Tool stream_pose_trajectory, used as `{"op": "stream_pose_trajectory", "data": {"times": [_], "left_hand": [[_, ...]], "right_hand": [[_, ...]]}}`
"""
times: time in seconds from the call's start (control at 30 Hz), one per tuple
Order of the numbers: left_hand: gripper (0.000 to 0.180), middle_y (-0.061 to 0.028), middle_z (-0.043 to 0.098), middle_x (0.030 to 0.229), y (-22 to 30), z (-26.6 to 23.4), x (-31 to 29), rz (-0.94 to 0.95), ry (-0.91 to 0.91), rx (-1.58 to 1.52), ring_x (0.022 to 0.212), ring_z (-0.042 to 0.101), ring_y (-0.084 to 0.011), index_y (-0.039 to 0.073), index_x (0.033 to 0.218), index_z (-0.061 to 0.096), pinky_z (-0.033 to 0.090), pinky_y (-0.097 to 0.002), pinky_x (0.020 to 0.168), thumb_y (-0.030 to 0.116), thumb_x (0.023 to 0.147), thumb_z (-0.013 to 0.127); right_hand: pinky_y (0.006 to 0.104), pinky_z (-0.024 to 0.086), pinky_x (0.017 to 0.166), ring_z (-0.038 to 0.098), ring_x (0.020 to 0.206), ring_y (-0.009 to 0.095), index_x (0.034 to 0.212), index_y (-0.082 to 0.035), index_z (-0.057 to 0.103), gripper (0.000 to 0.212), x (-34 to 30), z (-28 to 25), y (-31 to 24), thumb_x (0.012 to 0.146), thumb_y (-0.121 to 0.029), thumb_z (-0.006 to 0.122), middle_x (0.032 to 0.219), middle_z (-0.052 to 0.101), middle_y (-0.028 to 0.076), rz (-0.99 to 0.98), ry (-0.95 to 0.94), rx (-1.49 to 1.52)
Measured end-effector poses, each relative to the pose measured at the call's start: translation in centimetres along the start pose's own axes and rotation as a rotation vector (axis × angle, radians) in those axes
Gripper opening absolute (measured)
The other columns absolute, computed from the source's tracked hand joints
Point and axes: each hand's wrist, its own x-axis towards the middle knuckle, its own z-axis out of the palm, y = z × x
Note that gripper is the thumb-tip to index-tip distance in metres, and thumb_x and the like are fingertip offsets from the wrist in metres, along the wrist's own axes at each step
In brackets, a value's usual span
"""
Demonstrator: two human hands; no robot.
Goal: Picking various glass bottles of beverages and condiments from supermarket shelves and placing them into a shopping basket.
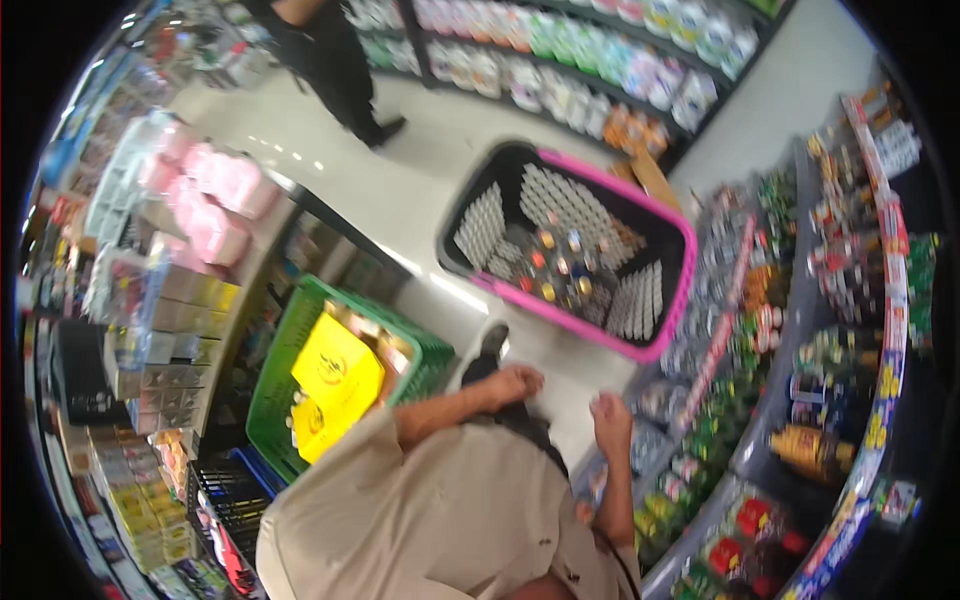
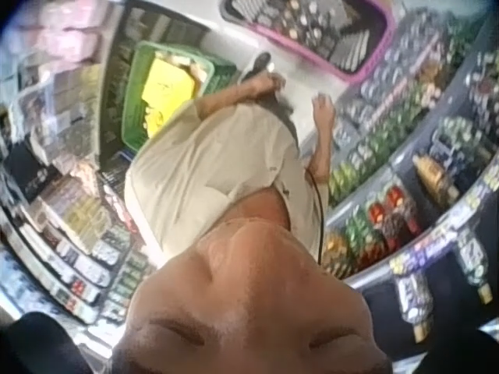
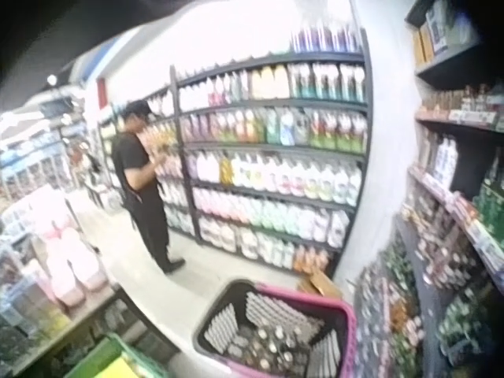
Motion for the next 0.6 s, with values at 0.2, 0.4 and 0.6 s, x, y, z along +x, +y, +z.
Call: {"op": "stream_pose_trajectory", "data": {"times": [0.2,0.4,0.6], "left_hand": [[0.021,-0.0018,0.062,0.090,5.1,-3.5,3.8,-0.010,-0.043,0.070,0.083,0.058,-0.0098,0.002,0.101,0.060,0.048,-0.0244,0.073,0.002,0.081,0.065],[0.019,-0.0025,0.062,0.092,6.9,-6.4,4.6,-0.047,-0.003,0.081,0.086,0.058,-0.0100,0.002,0.102,0.060,0.048,-0.0244,0.077,0.001,0.083,0.063],[0.019,-0.0017,0.062,0.094,8.9,-8.8,4.1,-0.021,0.043,0.088,0.089,0.057,-0.0092,0.003,0.103,0.060,0.047,-0.0246,0.081,0.000,0.084,0.061]], "right_hand": [[0.0264,0.049,0.074,0.061,0.081,0.013,0.108,0.002,0.057,0.024,3.8,0.4,-2.4,0.086,-0.008,0.061,0.089,0.065,0.008,0.099,0.064,0.305],[0.0250,0.049,0.077,0.061,0.085,0.012,0.111,0.002,0.056,0.027,9.0,0.8,-5.4,0.086,-0.006,0.062,0.094,0.066,0.009,0.150,0.061,0.319],[0.0239,0.050,0.074,0.062,0.084,0.011,0.111,0.001,0.057,0.027,16.1,4.1,-7.8,0.085,-0.006,0.063,0.094,0.067,0.009,0.052,-0.072,0.348]]}}
